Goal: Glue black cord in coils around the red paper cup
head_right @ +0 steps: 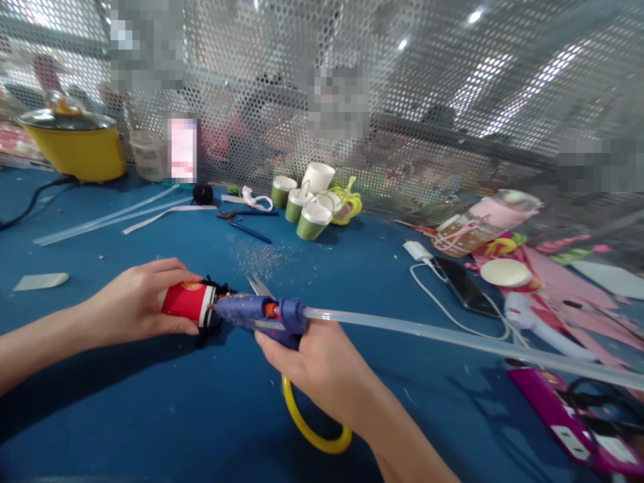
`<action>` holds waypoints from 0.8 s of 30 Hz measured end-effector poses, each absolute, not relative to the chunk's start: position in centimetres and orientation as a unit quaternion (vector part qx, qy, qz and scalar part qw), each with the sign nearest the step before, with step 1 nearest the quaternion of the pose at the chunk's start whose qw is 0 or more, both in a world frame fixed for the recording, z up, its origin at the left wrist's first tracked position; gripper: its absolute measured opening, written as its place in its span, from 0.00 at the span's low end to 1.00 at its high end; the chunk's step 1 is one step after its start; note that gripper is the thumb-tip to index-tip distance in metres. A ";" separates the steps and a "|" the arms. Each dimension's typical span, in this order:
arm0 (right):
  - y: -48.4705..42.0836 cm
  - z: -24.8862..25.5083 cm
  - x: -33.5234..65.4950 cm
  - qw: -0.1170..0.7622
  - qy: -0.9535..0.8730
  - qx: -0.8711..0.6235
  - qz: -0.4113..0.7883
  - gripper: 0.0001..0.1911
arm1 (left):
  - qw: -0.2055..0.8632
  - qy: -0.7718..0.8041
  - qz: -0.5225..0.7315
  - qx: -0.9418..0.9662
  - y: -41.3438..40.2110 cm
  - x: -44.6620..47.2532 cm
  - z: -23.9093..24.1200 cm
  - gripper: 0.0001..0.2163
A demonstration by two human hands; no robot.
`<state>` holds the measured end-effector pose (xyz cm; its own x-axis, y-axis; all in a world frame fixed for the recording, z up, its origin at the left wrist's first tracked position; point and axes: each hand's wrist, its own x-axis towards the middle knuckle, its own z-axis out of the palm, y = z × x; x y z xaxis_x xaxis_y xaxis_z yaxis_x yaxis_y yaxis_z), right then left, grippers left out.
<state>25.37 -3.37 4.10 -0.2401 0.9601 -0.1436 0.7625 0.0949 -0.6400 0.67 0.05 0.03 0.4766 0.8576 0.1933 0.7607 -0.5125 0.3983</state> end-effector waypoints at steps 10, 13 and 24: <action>-3.6 3.6 25.5 0.220 -0.723 -0.563 0.335 0.16 | 0.252 0.542 0.210 0.774 0.0 1.2 1.5 0.25; -3.5 3.5 25.3 0.226 -0.730 -0.565 0.311 0.17 | 0.287 0.544 0.215 0.759 -0.2 1.4 1.6 0.25; -3.1 3.7 25.4 0.255 -0.680 -0.570 0.384 0.18 | 0.325 0.541 0.251 0.734 -0.1 1.3 1.0 0.25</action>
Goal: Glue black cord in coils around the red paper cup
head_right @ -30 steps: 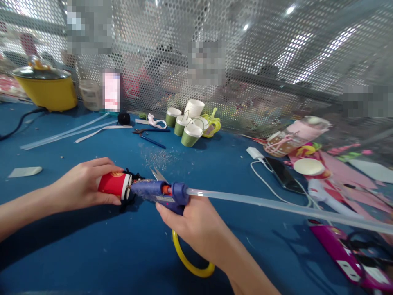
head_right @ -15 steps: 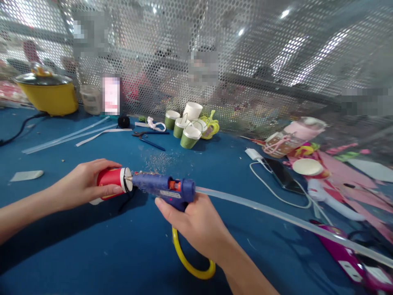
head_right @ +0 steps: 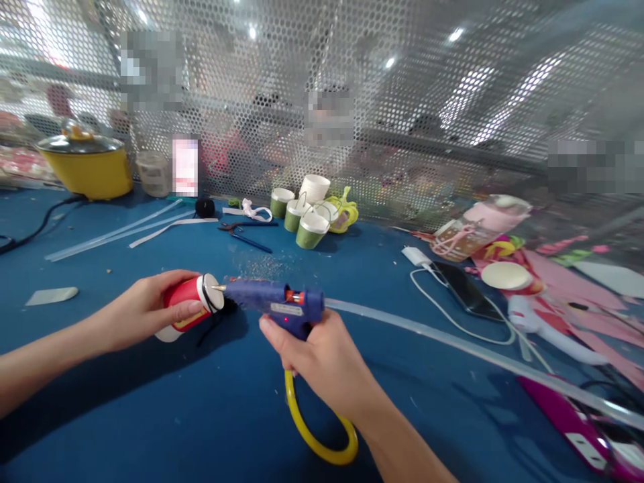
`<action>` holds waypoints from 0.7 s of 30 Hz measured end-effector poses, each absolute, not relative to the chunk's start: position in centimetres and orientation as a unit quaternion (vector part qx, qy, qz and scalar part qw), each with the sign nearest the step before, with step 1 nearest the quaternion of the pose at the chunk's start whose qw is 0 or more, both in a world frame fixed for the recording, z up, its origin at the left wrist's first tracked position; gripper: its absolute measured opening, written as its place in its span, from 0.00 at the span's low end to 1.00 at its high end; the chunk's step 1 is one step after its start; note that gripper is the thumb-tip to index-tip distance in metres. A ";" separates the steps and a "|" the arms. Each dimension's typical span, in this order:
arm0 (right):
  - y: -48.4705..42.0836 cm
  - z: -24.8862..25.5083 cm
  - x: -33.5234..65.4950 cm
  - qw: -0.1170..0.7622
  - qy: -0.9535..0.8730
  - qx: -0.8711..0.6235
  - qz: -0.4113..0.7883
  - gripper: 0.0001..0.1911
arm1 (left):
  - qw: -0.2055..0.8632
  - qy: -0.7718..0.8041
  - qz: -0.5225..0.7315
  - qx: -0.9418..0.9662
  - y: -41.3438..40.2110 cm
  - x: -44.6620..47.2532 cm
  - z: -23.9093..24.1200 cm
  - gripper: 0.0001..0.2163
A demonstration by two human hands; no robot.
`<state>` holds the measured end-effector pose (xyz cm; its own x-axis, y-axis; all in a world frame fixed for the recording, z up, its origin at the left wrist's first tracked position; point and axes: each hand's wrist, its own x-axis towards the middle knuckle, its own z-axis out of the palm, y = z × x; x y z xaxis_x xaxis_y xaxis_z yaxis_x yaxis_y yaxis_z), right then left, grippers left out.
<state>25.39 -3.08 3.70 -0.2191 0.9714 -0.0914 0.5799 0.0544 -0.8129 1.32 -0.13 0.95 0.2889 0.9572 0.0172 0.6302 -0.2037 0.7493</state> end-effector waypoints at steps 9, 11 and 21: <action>0.0 2.5 26.7 0.373 -0.584 -0.607 0.390 0.17 | 0.583 0.480 0.301 0.583 -0.1 1.4 1.0 0.26; 0.8 2.1 26.9 0.374 -0.582 -0.606 0.391 0.18 | 0.627 0.457 0.308 0.551 -0.1 1.6 1.0 0.24; 4.1 -0.2 27.8 0.384 -0.530 -0.682 0.326 0.14 | 0.651 0.442 0.324 0.525 -0.5 2.0 0.9 0.26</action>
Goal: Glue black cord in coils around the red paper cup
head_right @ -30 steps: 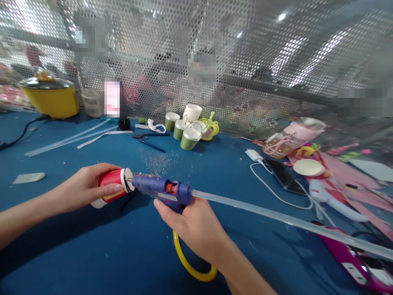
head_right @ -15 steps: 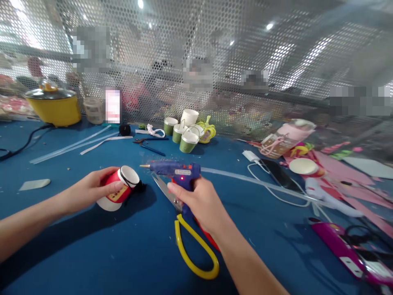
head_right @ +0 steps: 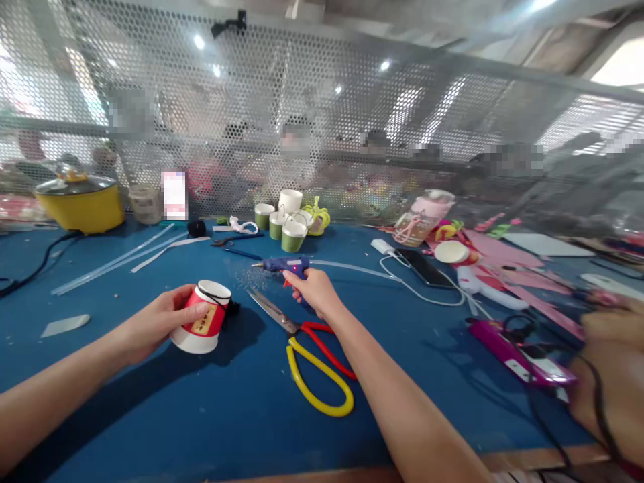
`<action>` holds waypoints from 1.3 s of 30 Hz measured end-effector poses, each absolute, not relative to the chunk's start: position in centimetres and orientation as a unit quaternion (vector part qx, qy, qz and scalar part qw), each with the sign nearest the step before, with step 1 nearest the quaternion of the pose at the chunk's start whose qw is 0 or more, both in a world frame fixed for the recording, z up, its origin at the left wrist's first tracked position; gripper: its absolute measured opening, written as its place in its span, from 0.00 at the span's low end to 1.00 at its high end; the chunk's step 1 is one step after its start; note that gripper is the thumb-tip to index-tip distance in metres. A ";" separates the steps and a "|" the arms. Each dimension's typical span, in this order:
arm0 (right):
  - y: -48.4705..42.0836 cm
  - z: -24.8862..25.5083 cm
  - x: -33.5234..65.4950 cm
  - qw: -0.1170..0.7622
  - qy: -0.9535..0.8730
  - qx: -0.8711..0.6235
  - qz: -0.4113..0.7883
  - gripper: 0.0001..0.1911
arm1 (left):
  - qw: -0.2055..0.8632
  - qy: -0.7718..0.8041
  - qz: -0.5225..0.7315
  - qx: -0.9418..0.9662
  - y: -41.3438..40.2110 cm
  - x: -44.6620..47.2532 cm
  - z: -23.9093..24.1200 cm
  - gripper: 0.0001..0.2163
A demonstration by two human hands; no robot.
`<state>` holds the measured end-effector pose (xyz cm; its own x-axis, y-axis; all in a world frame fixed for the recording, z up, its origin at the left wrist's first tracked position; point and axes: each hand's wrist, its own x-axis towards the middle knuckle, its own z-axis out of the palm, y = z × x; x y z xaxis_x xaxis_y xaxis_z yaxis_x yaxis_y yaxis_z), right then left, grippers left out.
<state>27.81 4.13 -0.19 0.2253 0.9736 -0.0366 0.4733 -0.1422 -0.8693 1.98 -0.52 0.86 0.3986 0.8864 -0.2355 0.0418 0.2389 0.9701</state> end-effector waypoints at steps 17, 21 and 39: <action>-0.6 3.3 23.7 0.409 -0.546 -0.512 0.521 0.11 | 0.633 0.406 0.434 0.496 -0.1 2.1 0.3 0.23; -1.9 3.2 23.3 0.405 -0.574 -0.513 0.492 0.12 | 0.617 0.424 0.455 0.482 0.2 2.2 -0.5 0.25; -4.0 2.3 23.1 0.317 -0.723 -0.549 0.275 0.14 | 0.614 0.461 0.429 0.476 0.0 2.5 -0.6 0.26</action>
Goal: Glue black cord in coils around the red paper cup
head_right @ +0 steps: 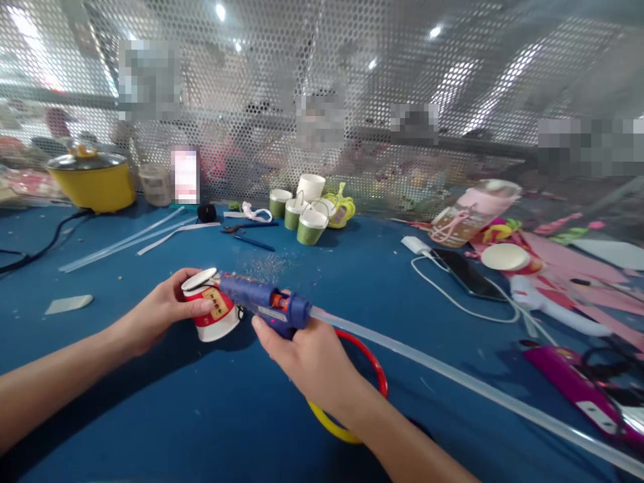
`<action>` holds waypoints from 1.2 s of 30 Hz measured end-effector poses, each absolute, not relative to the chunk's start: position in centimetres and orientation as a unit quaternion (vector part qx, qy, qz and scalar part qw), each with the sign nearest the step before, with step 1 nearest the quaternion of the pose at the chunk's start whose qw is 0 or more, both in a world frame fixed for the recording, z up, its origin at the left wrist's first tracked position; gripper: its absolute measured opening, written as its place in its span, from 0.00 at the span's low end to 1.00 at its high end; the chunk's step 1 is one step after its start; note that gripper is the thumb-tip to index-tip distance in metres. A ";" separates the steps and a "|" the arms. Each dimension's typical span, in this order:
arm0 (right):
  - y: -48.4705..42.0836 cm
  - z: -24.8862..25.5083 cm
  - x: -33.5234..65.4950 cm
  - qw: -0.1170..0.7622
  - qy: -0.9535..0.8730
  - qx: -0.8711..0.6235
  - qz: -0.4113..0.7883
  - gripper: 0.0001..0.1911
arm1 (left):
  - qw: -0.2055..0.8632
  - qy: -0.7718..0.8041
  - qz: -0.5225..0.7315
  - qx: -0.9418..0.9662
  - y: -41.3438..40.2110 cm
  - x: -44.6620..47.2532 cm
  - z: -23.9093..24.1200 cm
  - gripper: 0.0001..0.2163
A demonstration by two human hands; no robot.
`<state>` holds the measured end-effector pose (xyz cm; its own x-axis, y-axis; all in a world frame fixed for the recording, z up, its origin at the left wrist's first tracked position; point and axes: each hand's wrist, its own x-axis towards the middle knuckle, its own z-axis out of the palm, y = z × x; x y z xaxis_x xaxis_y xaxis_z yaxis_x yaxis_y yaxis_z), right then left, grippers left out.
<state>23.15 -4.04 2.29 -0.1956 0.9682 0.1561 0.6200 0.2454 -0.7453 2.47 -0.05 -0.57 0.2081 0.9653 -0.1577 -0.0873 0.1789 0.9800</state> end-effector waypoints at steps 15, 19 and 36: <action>-4.7 1.8 22.5 0.335 -0.733 -0.569 0.164 0.08 | 0.611 0.471 0.428 0.471 -0.3 2.8 -0.3 0.26; -4.5 1.8 22.5 0.336 -0.739 -0.560 0.166 0.08 | 0.611 0.472 0.423 0.474 -0.2 2.8 -0.2 0.25; -4.3 2.5 22.6 0.318 -0.730 -0.573 0.197 0.08 | 0.619 0.460 0.410 0.487 0.0 2.3 -0.2 0.25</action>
<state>22.56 -4.34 2.52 -0.1421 0.9607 0.2383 0.7099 0.2667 -0.6519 2.34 0.00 -0.18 0.2400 0.9556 -0.1709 -0.0590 0.1901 0.9800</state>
